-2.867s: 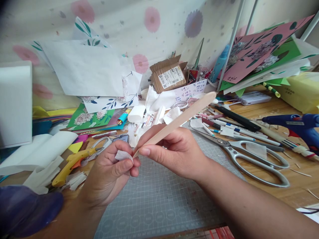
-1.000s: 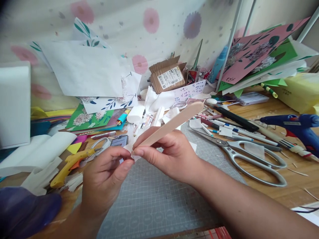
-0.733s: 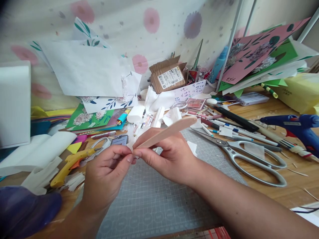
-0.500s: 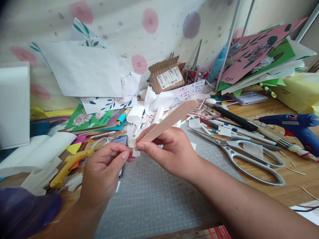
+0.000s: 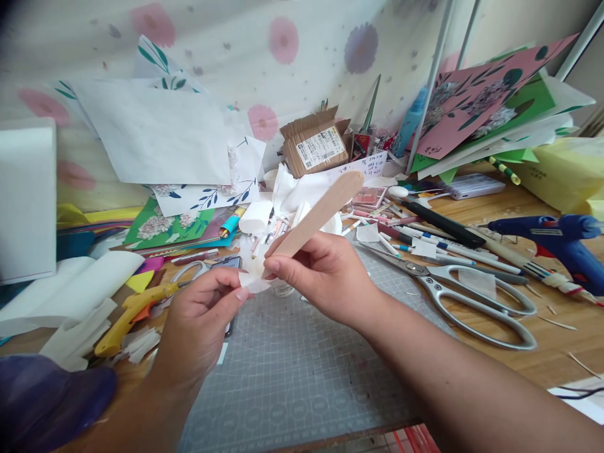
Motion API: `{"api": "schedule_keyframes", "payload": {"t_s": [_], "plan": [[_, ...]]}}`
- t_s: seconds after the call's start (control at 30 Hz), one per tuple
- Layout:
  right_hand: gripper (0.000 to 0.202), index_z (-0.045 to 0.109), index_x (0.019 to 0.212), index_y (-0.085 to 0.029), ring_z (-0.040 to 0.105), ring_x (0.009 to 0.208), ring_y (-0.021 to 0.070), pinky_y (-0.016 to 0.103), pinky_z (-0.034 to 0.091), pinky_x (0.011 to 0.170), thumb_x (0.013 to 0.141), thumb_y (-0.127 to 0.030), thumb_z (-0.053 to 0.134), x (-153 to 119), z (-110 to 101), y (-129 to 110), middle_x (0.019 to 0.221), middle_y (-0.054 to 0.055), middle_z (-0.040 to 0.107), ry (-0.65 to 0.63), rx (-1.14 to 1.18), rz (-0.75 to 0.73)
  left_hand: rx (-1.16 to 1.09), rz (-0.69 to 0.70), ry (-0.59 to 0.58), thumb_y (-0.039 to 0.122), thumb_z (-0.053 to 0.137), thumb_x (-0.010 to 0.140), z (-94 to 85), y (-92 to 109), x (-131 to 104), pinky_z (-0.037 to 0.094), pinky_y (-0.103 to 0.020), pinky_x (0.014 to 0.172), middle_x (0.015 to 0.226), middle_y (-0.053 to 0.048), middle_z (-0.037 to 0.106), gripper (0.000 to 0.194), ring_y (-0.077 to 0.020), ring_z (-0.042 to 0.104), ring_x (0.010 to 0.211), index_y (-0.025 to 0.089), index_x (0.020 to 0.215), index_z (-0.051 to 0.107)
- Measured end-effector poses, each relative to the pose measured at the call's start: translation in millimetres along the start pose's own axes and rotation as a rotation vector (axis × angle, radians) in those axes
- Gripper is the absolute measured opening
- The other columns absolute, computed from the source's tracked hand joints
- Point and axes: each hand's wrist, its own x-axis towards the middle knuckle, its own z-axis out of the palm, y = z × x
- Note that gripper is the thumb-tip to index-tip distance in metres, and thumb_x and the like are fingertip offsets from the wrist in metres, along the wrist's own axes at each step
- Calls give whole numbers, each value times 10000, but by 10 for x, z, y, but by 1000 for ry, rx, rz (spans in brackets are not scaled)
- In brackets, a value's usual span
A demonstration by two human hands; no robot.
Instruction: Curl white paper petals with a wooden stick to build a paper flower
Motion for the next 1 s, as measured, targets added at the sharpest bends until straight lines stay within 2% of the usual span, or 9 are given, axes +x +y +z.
{"api": "schedule_keyframes", "payload": {"t_s": [0.13, 0.3, 0.37, 0.47, 0.6, 0.7, 0.77, 0.87, 1.0], "plan": [[48, 745, 765, -182, 712, 624, 134, 242, 604, 587, 812, -189, 740, 46, -55, 41, 703, 13, 745, 60, -18, 46, -79, 5, 24, 196, 661, 797, -33, -59, 41, 444, -242, 648, 804, 16, 672, 98, -135, 576, 732, 217, 702, 652], [66, 730, 751, -169, 724, 611, 146, 256, 604, 569, 776, -225, 754, 113, -118, 111, 698, 21, 750, 143, -108, 125, -102, -16, 137, 211, 688, 738, -78, -84, 122, 439, -243, 610, 710, 18, 646, 110, -128, 556, 655, 196, 645, 631], [84, 720, 768, -170, 735, 618, 165, 282, 610, 575, 768, -248, 750, 133, -127, 154, 706, 27, 751, 167, -134, 176, -72, 2, 197, 209, 675, 739, -99, -89, 148, 466, -253, 641, 731, 8, 663, 95, -141, 589, 685, 196, 657, 630], [120, 696, 791, -172, 748, 656, 194, 329, 617, 616, 786, -290, 717, 153, -107, 222, 726, 42, 755, 168, -176, 220, 93, 101, 303, 192, 657, 753, -121, -86, 164, 512, -301, 760, 817, -10, 688, 77, -181, 651, 809, 207, 685, 623], [118, 694, 808, -176, 739, 721, 222, 373, 581, 679, 821, -286, 650, 168, -29, 295, 763, 61, 765, 141, -335, 180, 421, 380, 373, 138, 626, 764, -114, -75, 175, 527, -333, 819, 834, -15, 690, 106, -201, 674, 851, 219, 707, 587], [83, 710, 749, -182, 699, 695, 228, 368, 522, 663, 786, -247, 675, 176, 22, 322, 730, 57, 753, 132, -420, 168, 588, 581, 362, 81, 600, 759, -92, -94, 202, 535, -321, 771, 831, -32, 699, 138, -198, 684, 814, 212, 719, 580], [76, 712, 711, -190, 675, 669, 217, 349, 486, 646, 770, -234, 692, 182, 35, 333, 699, 42, 739, 131, -443, 162, 654, 659, 330, 61, 592, 758, -76, -121, 229, 538, -321, 772, 850, -43, 709, 153, -202, 690, 820, 212, 729, 587], [75, 715, 709, -195, 672, 683, 222, 346, 468, 651, 768, -234, 691, 194, 14, 348, 698, 38, 740, 140, -432, 166, 724, 689, 246, 66, 572, 782, -45, -149, 271, 531, -346, 807, 880, -56, 728, 160, -216, 686, 852, 216, 731, 595], [123, 716, 788, -179, 708, 765, 250, 387, 520, 715, 796, -286, 658, 213, -57, 390, 794, 77, 776, 156, -325, 188, 782, 657, 85, 69, 556, 801, 25, -114, 302, 492, -377, 815, 876, -41, 765, 178, -231, 661, 857, 216, 715, 609]]}}
